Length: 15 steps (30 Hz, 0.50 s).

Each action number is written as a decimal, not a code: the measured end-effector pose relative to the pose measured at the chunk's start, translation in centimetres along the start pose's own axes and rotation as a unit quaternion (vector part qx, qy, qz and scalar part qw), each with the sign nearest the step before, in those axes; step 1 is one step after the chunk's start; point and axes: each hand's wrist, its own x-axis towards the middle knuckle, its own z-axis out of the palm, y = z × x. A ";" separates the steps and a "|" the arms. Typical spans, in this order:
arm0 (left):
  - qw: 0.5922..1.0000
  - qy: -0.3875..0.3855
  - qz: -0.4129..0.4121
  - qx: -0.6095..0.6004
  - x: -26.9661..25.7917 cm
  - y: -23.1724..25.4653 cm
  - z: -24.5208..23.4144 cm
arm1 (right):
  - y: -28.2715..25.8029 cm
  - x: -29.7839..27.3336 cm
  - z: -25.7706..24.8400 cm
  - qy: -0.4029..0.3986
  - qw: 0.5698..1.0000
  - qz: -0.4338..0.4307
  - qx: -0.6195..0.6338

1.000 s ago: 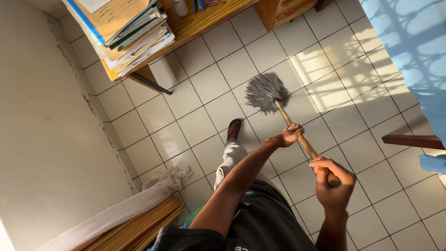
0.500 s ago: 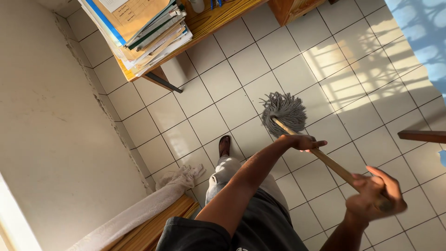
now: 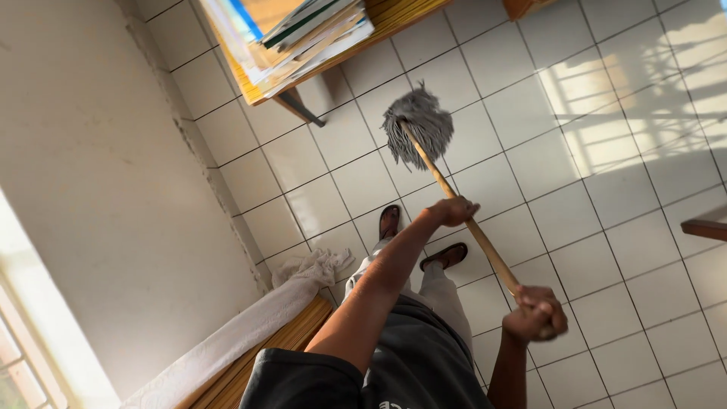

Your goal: Mopping the tiled floor of a room and moving furniture to clean underneath.

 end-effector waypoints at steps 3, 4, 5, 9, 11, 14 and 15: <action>0.993 0.111 -0.006 -0.036 -0.3 -4.2 -0.5 | -0.1 0.5 2.6 -0.079 0.993 0.068 0.057; 0.993 0.114 -0.006 -0.038 -1.4 -4.6 -0.8 | -0.7 1.5 3.3 -0.082 0.993 0.066 0.059; 0.983 0.167 -0.007 -0.074 -2.5 -4.8 -1.1 | -1.4 2.5 3.9 -0.147 0.983 0.084 0.066; 0.943 0.293 -0.010 -0.160 -6.0 -5.5 0.0 | -4.1 5.6 4.9 -0.307 0.942 0.110 0.083; 0.928 0.337 0.019 -0.157 -4.3 -6.8 2.5 | -5.2 6.3 3.9 -0.317 0.936 0.125 0.091; 0.900 0.399 0.068 -0.160 -3.7 -6.4 7.0 | -6.6 6.8 1.3 -0.331 0.926 0.153 0.101; 0.889 0.418 0.091 -0.163 -3.8 -5.7 8.6 | -7.1 6.9 0.2 -0.331 0.924 0.164 0.103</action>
